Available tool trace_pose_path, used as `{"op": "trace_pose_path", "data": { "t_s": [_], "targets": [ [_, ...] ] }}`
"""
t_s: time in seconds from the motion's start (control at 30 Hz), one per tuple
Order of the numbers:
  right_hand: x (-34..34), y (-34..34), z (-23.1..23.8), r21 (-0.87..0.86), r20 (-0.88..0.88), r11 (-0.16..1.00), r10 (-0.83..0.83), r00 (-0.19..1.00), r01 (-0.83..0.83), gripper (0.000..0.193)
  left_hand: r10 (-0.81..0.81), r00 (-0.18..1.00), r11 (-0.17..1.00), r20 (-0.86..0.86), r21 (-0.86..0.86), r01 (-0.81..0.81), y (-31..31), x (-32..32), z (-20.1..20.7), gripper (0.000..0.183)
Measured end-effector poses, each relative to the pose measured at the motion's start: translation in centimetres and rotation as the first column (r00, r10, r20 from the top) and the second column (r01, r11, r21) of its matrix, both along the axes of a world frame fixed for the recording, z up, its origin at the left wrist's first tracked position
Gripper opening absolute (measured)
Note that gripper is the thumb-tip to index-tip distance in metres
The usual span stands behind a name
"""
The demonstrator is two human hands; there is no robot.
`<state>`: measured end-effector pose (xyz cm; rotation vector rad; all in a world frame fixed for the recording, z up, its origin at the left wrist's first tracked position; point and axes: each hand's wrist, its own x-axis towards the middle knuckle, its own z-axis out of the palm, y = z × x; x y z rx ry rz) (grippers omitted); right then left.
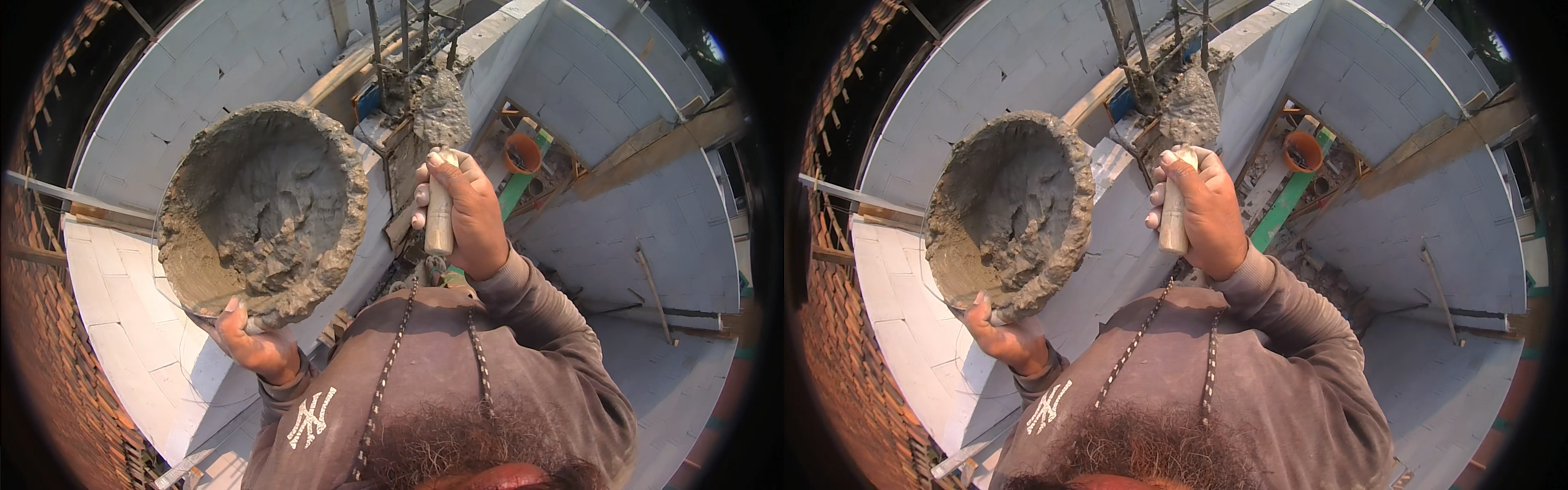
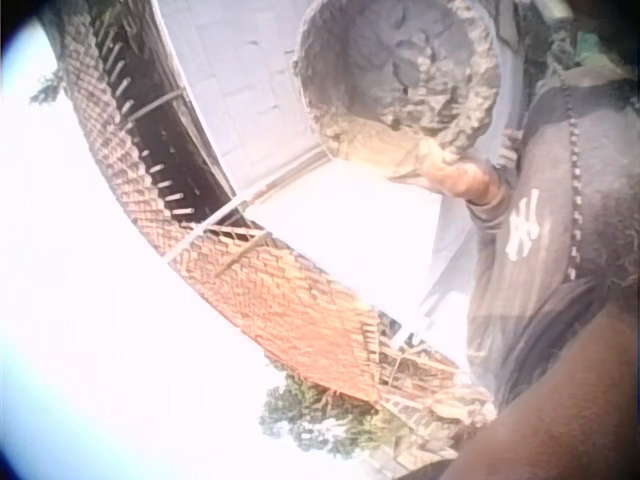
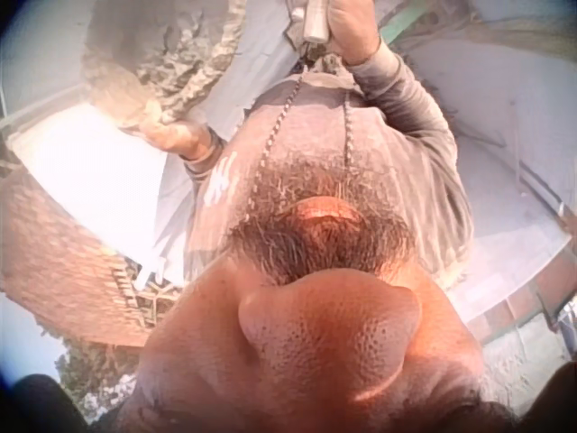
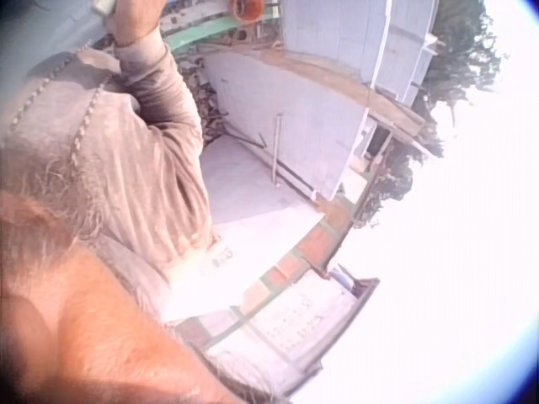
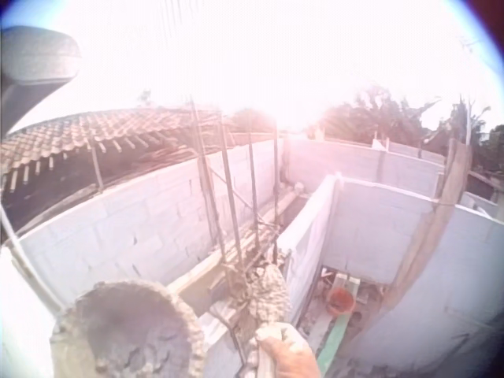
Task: The person applies mortar to the top of a white block wall by scooping the mixture from a bucket with a trowel and spreading it across the masonry surface and around exposed rebar.
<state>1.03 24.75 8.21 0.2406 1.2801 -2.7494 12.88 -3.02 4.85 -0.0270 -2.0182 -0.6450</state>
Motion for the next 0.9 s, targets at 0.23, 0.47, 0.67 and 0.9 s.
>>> {"op": "trace_pose_path", "data": {
  "t_s": [0.23,0.47,0.67,0.9],
  "targets": [
    [-4.4,4.9,-0.4,0.493,-0.091,0.869,0.094,0.991,-0.037,0.040,0.070,0.997,0.975,-0.023,0.213,-0.064,-0.4,0.5,-3.0,0.028],
    [-10.4,11.6,-3.2,0.797,-0.520,0.015,0.523,0.675,0.603,0.038,0.129,0.991,0.966,-0.020,0.229,-0.121,0.2,1.5,-3.2,0.019],
    [-12.5,16.2,1.7,0.836,-0.249,-0.220,0.664,0.705,0.503,0.040,0.198,0.979,0.970,-0.049,0.156,-0.188,-1.0,2.6,-3.7,0.026],
    [-15.1,16.3,-0.1,0.900,-0.284,-0.053,0.682,0.675,0.432,0.055,0.243,0.967,0.578,-0.076,0.812,-0.082,1.0,1.6,0.5,0.045]
  ]
}}
